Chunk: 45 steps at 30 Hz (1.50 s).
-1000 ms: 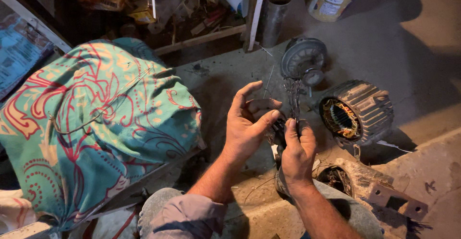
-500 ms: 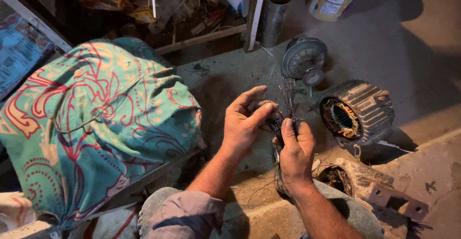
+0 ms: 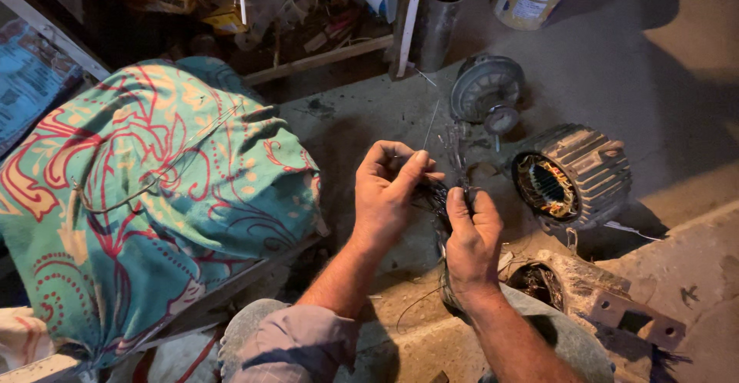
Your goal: The person sits on the floor and handles a bundle of thin metal wires, aligning and twisting them by hand. They then place the prepared wires into the stator of an electric motor and adjust them inside the slots.
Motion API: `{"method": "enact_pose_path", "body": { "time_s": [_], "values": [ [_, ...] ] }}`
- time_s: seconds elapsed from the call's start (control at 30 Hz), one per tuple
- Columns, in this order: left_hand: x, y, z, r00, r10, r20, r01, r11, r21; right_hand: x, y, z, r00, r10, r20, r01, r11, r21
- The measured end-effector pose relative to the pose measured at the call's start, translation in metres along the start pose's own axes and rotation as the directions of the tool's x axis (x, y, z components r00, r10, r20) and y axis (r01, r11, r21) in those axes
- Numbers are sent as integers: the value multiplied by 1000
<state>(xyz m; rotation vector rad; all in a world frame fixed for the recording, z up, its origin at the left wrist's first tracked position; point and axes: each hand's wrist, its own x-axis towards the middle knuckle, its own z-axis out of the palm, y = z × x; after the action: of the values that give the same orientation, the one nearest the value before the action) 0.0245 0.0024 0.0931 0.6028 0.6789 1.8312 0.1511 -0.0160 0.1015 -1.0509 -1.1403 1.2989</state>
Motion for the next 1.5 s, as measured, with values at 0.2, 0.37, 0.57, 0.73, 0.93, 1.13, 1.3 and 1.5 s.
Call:
{"method": "enact_pose_path", "body": {
  "time_s": [0.2,0.37,0.57,0.73,0.93,1.13,1.3,1.5],
  "values": [
    [-14,21,10,767,551,328,-437,73,897,4,5,-6,999,-41,3,41,998,-47],
    [-14,19,2,887,328,324,-385,140,912,5,17,-16,999,-27,47,28,999,-21],
    [-26,5,-5,837,293,461,-520,165,838,16,23,-24,1000,-16,5,16,999,-29],
    [-28,6,-5,896,179,405,-441,452,776,24,15,-29,1000,20,-11,-21,999,-36],
    [-21,16,-6,820,131,557,-569,297,767,24,-3,-29,992,84,90,-86,996,13],
    [-16,19,-13,741,83,666,-655,305,691,25,-26,-27,982,170,88,-155,975,-158],
    [-19,11,-14,776,55,628,-623,220,750,22,-32,-29,960,281,4,-268,919,-288],
    [-24,12,-8,724,108,681,-689,145,710,29,-21,-42,973,178,149,-154,976,-156]
  ]
}}
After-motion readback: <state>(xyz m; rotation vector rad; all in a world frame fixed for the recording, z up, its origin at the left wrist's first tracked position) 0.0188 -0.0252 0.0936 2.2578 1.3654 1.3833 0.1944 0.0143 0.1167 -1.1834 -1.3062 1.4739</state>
